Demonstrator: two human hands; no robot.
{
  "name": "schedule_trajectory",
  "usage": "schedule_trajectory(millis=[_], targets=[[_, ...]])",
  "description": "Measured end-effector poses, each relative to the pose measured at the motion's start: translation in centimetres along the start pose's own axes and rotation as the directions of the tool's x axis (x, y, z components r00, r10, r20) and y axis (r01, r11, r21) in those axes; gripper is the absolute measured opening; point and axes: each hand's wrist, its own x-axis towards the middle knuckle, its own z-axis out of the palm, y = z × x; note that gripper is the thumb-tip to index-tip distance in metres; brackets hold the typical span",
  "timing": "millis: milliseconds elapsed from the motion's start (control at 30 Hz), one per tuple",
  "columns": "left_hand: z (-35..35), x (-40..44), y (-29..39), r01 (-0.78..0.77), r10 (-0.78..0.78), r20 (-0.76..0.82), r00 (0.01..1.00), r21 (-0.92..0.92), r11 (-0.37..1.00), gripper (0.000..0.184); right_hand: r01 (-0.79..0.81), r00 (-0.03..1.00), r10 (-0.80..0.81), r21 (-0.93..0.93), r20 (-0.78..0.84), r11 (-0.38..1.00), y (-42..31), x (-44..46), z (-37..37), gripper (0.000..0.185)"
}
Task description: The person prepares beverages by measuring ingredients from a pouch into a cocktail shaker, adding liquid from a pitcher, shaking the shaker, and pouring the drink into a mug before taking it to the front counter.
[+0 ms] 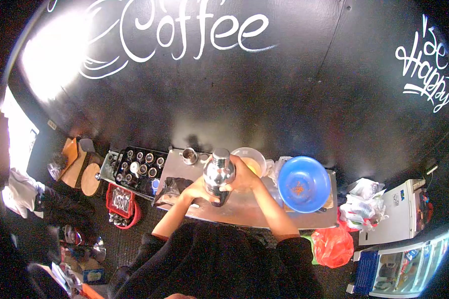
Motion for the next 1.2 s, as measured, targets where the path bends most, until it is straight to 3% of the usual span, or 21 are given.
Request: schedule_trajectory(millis=[133, 200, 233, 267, 333, 367, 467, 567, 700, 767, 900, 967, 1100, 1200], targets=[[0.0, -0.2, -0.9, 0.013, -0.012, -0.125, 0.992, 0.014, 1.0, 0.091, 0.031, 0.993, -0.022, 0.072, -0.115, 0.997, -0.3, 1.2, 1.2, 0.095], [0.1, 0.2, -1.8, -0.052, 0.055, -0.347, 0.936, 0.019, 0.998, 0.088, 0.018, 0.953, 0.016, 0.107, -0.304, 0.994, -1.9, 1.4, 1.8, 0.11], [0.1, 0.3, -2.4, -0.052, 0.12, -0.432, 0.894, 0.166, 0.985, 0.087, 0.055, 0.939, -0.054, -0.007, -0.34, 0.998, -1.3, 1.2, 2.1, 0.102], [-0.1, 0.7, -3.1, -0.051, 0.119, -0.432, 0.894, 0.165, 0.985, 0.087, 0.054, 0.939, -0.053, -0.007, -0.339, 0.999, -1.4, 1.1, 2.9, 0.102], [0.0, 1.0, -3.6, -0.183, 0.349, -0.488, 0.8, 0.355, 0.917, 0.087, -0.071, 0.885, -0.057, -0.254, -0.462, 0.965, -2.5, 1.1, 4.9, 0.104], [-0.1, 0.9, -3.8, -0.099, 0.293, -0.497, 0.817, 0.379, 0.92, 0.09, -0.055, 0.853, -0.051, -0.187, -0.519, 0.981, -1.2, 1.2, 5.1, 0.096], [0.3, 0.7, -2.1, -0.103, 0.263, -0.431, 0.863, 0.361, 0.927, 0.092, -0.029, 0.845, -0.148, -0.321, -0.514, 0.947, -0.7, 1.0, 5.1, 0.083], [0.3, 0.3, -1.2, -0.027, 0.235, -0.392, 0.89, 0.468, 0.883, 0.089, 0.013, 0.858, -0.139, -0.25, -0.494, 0.968, -1.8, 0.8, 4.9, 0.075], [0.4, -0.1, -1.0, -0.035, 0.144, -0.314, 0.939, 0.328, 0.944, 0.084, 0.026, 0.914, -0.134, -0.275, -0.382, 0.961, -0.9, 0.2, 3.2, 0.078], [0.4, -0.6, -0.5, -0.055, 0.128, -0.217, 0.968, 0.31, 0.949, 0.067, 0.035, 0.959, -0.082, -0.174, -0.27, 0.984, -0.6, 0.0, 2.8, 0.083], [-0.1, -0.9, -0.3, -0.002, 0.026, -0.115, 0.993, 0.206, 0.979, 0.081, -0.002, 0.976, -0.019, -0.095, -0.217, 0.995, -0.4, -0.2, 1.9, 0.076], [-0.1, -1.0, 0.1, 0.023, -0.032, 0.021, 0.999, 0.322, 0.946, 0.083, 0.02, 0.995, -0.026, -0.063, -0.097, 0.998, 0.0, -0.2, 0.7, 0.076], [1.1, -1.3, 0.7, -0.088, 0.107, -0.1, 0.989, 0.175, 0.981, 0.093, 0.002, 0.996, 0.003, 0.059, -0.085, 0.998, -3.2, 0.3, 0.7, 0.076], [1.1, -1.2, -0.7, -0.072, 0.095, -0.152, 0.984, 0.151, 0.986, 0.095, 0.011, 0.983, 0.005, 0.086, -0.181, 0.996, -2.2, -0.1, 0.8, 0.08]])
